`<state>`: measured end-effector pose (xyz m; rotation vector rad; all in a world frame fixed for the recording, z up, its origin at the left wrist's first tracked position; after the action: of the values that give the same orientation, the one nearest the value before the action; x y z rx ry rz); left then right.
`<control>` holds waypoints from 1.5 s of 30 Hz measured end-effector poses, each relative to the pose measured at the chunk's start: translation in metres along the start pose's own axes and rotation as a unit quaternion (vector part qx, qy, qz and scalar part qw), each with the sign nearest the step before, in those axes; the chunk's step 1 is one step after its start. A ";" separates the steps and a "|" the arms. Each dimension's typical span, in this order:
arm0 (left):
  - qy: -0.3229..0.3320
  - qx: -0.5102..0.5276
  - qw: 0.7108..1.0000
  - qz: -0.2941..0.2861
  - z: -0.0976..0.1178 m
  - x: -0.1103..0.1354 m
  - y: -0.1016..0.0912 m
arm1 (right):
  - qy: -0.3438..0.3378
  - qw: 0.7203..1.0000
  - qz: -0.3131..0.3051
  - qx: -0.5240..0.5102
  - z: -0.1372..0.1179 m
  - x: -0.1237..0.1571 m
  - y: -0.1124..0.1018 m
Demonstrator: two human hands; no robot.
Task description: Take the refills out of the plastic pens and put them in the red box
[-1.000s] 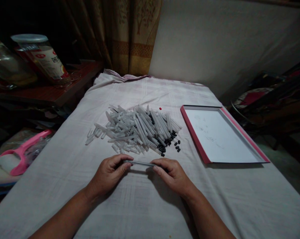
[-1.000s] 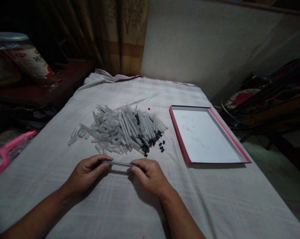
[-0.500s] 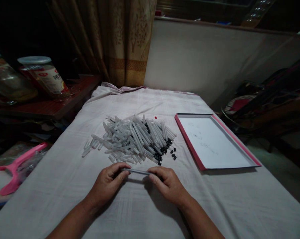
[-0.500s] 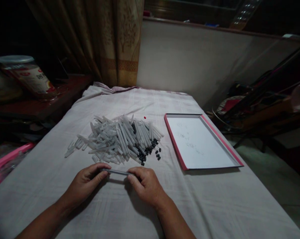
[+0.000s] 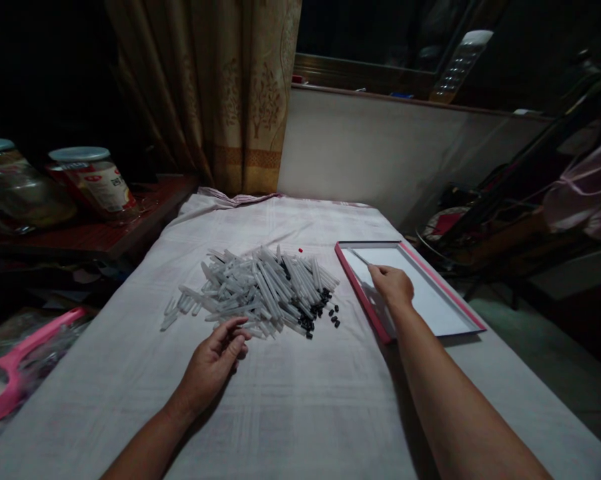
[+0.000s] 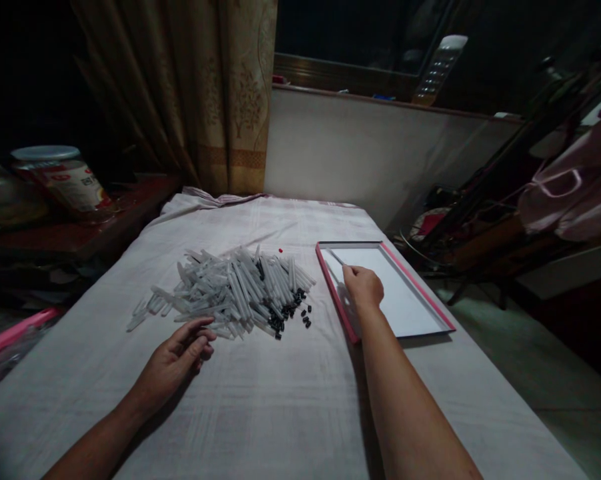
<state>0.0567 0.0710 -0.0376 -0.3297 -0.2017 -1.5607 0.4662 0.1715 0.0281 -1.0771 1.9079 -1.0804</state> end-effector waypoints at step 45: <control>0.055 -0.074 0.996 -0.005 0.001 0.000 0.003 | -0.233 0.966 -0.100 0.054 -0.053 0.021 0.047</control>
<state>0.0598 0.0709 -0.0367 -0.3578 -0.0015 -1.6023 0.3977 0.1843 0.0052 -1.3437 1.3772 -0.9231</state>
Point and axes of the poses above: each hand's wrist, its own x-axis away from the middle knuckle, its own y-axis out of the palm, z = x × y, the point moved 8 cm from there along -x, towards the middle knuckle, and after that the axes turned 11 degrees about -y, right-handed, at the moved point
